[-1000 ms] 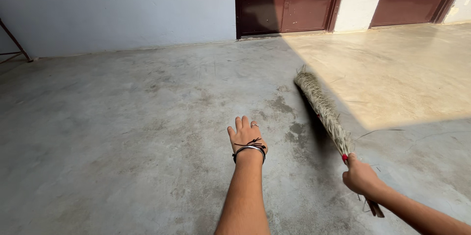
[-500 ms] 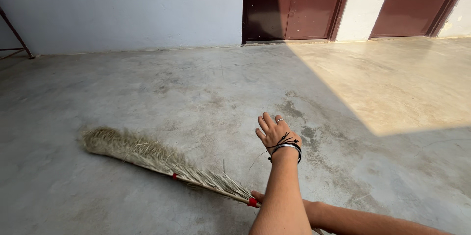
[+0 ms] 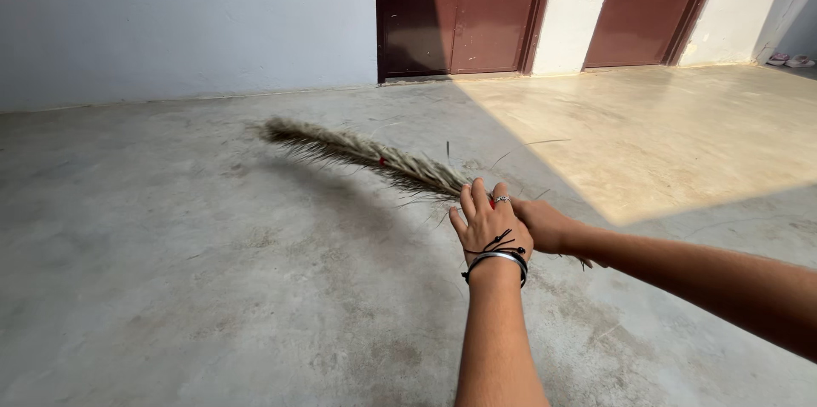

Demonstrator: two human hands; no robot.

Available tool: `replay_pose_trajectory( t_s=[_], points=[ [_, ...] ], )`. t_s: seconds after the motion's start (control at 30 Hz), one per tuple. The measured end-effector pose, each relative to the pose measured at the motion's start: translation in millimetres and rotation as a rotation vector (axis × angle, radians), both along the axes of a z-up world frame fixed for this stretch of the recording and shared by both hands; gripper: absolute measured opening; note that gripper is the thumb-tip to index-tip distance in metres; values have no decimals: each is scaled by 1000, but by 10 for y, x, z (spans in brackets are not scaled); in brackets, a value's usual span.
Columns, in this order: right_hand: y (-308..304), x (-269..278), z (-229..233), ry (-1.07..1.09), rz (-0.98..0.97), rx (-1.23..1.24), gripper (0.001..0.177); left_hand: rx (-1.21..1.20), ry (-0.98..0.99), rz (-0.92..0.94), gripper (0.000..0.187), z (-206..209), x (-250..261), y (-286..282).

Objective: The person sweeps the concrete floor using a handheld broom, moving the broom in repeated strokes to gather debris along the walls and across the open floor area.

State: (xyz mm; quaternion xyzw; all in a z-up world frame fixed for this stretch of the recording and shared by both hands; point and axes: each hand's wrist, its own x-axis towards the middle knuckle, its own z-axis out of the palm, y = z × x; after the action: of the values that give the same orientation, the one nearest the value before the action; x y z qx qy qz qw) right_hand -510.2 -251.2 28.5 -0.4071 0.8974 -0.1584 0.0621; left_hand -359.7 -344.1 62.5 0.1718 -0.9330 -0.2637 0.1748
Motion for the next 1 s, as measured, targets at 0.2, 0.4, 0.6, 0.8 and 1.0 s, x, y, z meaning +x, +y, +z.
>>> replay_pose_trajectory(
  t_s=[0.2, 0.4, 0.6, 0.8, 1.0],
  points=[
    [-383, -860, -452, -246, -639, -166, 34, -54, -67, 115, 59, -336, 406, -863],
    [-1176, -1471, -1424, -557, -839, -119, 28, 135, -218, 313, 58, -679, 781, -1505],
    [-1913, -766, -1713, -75, -512, 92, 53, 161, -262, 371, 57, -872, 808, -1781],
    [-2564, 452, -1927, -44, 87, 95, 70, 199, -307, 451, 57, -1057, 883, -2018],
    [-3009, 1547, -2279, -219, 655, 227, 29, 197, -315, 615, 54, -1074, 1054, -2362]
  ],
)
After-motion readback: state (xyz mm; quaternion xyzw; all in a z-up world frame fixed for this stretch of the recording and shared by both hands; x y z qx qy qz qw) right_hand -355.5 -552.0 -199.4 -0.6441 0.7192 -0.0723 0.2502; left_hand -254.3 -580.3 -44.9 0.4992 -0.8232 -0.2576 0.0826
